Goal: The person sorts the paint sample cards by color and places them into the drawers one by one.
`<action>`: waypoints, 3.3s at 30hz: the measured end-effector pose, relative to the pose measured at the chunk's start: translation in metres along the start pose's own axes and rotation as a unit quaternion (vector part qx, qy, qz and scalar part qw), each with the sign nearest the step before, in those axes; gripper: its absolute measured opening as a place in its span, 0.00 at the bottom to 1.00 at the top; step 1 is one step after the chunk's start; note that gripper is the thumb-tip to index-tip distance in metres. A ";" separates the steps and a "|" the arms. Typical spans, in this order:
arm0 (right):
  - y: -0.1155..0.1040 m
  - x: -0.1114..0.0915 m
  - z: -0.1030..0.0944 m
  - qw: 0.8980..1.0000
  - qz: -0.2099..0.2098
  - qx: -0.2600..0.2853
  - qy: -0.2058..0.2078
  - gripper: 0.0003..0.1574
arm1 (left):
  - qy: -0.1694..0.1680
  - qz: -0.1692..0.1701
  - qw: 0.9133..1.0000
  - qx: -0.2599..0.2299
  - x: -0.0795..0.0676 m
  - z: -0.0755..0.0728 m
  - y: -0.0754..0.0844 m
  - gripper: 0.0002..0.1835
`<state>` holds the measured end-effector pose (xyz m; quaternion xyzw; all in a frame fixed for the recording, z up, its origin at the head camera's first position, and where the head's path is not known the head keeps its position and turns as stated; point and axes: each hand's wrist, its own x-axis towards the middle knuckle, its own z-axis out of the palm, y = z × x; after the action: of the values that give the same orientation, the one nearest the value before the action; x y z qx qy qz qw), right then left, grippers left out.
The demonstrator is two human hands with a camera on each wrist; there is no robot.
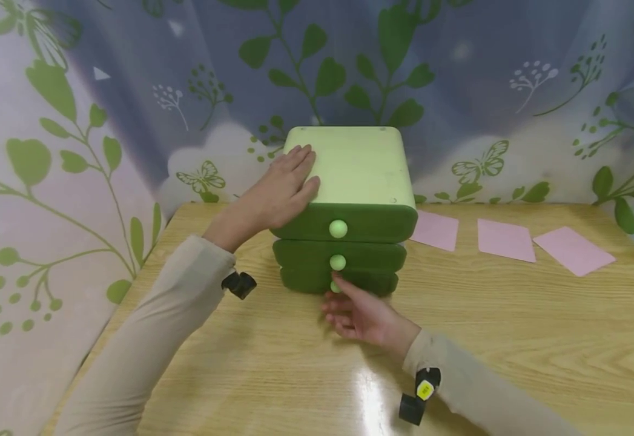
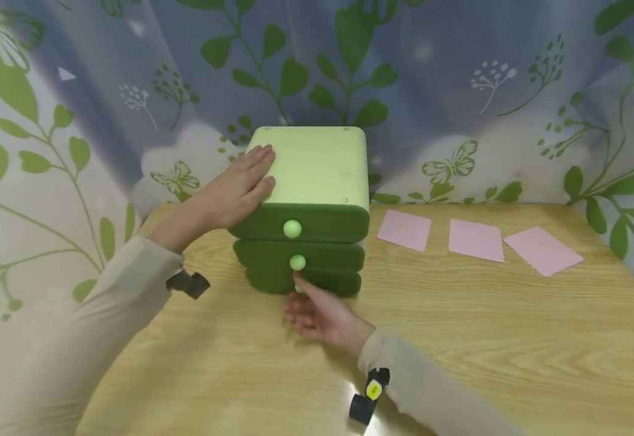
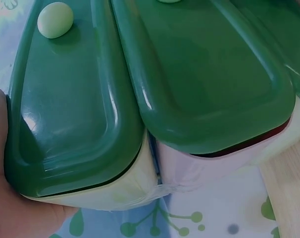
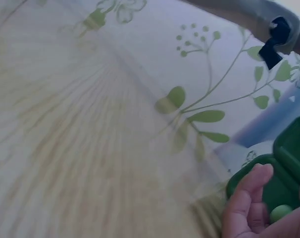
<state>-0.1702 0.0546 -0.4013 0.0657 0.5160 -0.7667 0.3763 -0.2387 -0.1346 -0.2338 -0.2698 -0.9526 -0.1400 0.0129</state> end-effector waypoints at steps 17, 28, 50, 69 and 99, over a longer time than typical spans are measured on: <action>0.010 -0.003 0.007 0.993 -0.029 -0.051 0.103 0.23 | 0.004 0.008 1.000 -0.007 0.000 0.001 0.001 0.33; 0.001 -0.007 0.008 0.996 -0.016 -0.045 0.074 0.26 | 0.004 0.008 1.000 0.000 0.000 0.000 0.000 0.33; -0.020 -0.002 0.014 0.996 0.004 0.016 0.093 0.15 | 0.000 -0.001 1.000 0.004 0.000 -0.002 -0.001 0.34; 0.001 -0.006 0.006 0.994 -0.030 -0.015 0.102 0.15 | -0.004 -0.003 1.000 -0.003 0.001 -0.001 0.001 0.34; -0.001 0.004 0.011 0.972 -0.085 -0.077 0.203 0.11 | 0.004 0.003 1.000 -0.004 0.002 -0.002 0.000 0.33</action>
<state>-0.1706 0.0436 -0.3980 0.1464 0.6429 -0.7245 0.2009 -0.2401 -0.1342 -0.2316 -0.2718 -0.9513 -0.1448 0.0162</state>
